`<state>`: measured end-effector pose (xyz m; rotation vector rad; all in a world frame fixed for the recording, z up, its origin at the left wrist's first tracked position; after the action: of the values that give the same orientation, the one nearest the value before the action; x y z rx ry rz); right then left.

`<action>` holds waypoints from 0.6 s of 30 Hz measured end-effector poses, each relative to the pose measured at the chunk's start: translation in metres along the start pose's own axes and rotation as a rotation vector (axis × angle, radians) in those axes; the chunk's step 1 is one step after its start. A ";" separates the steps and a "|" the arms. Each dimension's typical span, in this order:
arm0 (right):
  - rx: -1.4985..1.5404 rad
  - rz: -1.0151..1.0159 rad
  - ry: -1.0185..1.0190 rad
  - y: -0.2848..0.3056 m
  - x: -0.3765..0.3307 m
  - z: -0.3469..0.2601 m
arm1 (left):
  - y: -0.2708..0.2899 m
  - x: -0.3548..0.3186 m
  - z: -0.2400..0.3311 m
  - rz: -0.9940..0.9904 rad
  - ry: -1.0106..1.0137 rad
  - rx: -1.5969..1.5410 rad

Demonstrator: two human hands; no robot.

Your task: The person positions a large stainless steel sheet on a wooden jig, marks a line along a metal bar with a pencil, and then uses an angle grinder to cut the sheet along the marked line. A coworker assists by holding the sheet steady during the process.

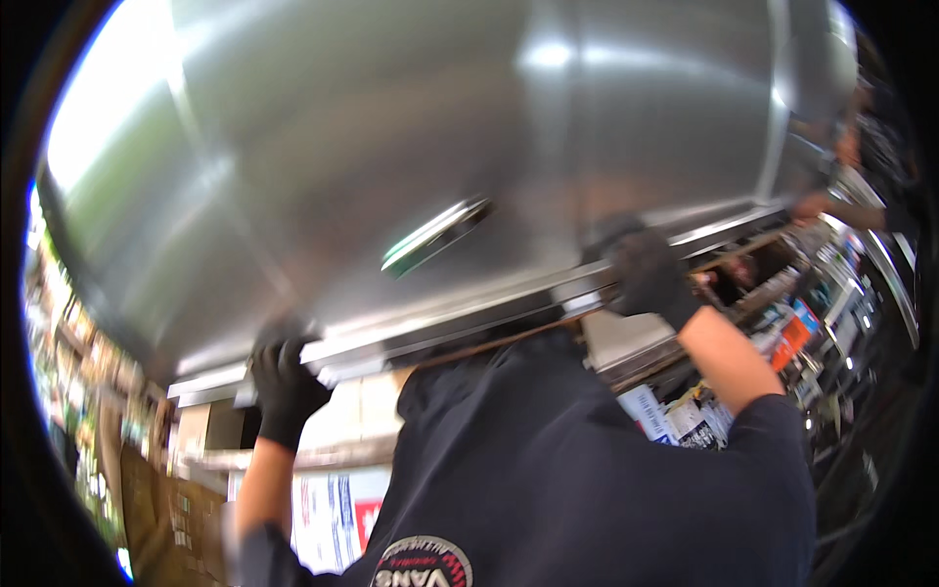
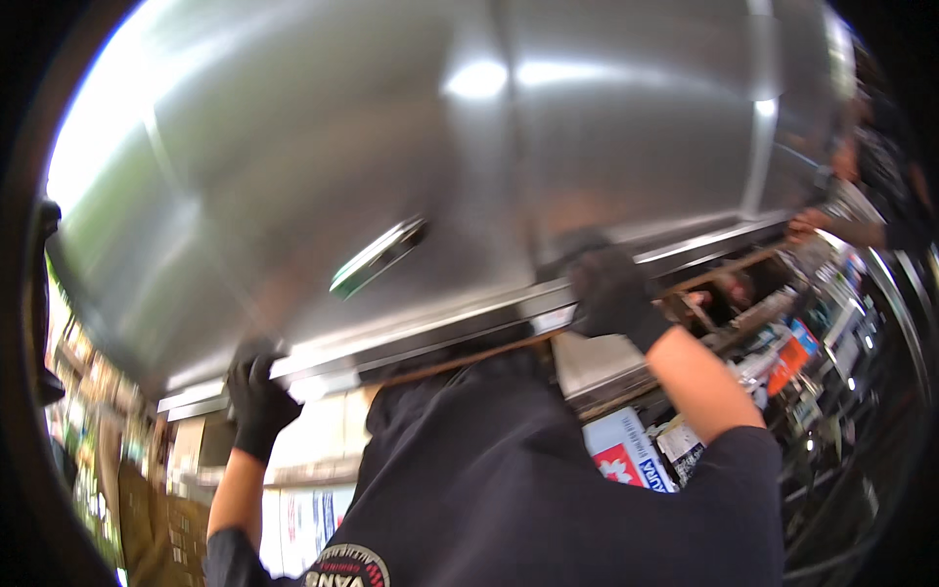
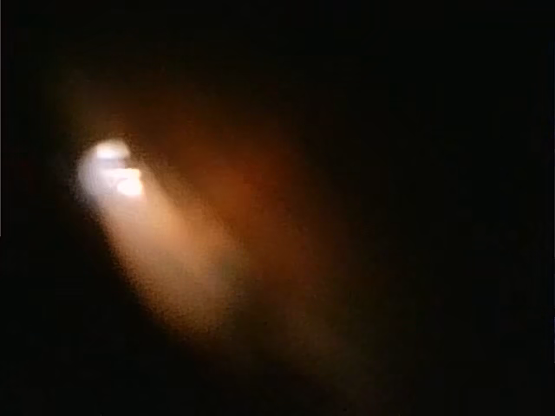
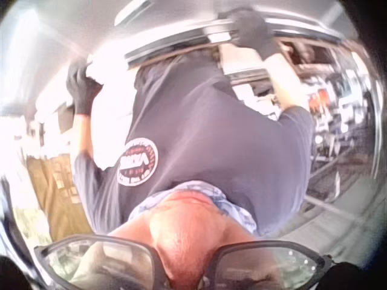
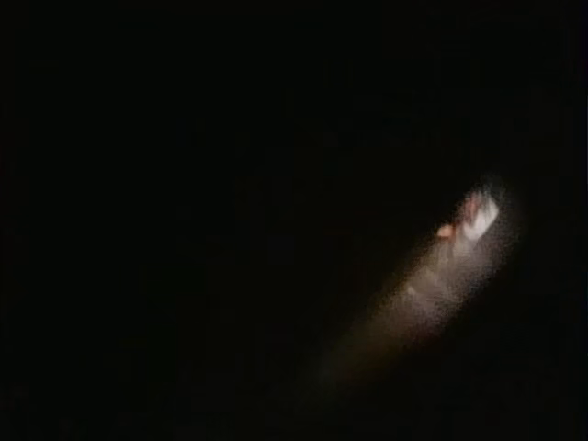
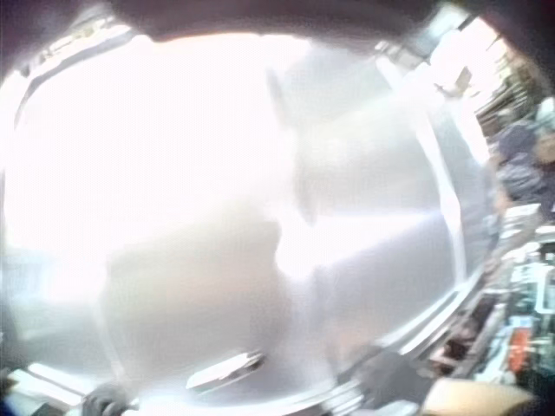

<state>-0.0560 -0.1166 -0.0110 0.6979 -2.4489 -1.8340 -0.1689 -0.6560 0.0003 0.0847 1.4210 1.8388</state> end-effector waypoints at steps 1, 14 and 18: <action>0.112 -0.046 -0.036 -0.004 0.003 0.001 | -0.002 -0.001 0.002 0.115 -0.039 -0.062; -0.072 -0.137 -0.091 0.010 0.011 -0.010 | -0.026 -0.033 -0.027 0.063 -0.152 0.229; -0.109 -0.132 -0.116 0.005 0.012 -0.012 | -0.036 -0.037 -0.036 0.139 -0.230 0.303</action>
<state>-0.0651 -0.1309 -0.0057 0.7852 -2.4010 -2.0941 -0.1424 -0.7050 -0.0289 0.5420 1.5478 1.6465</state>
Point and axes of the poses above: each hand's wrist, its own x-axis towards the middle knuckle, its own y-axis out of the back of the hand, z = x × y, the point moved 2 cm from there along x, towards the middle knuckle, and after that the axes turned 3 degrees about -y, right-handed, at the moved point
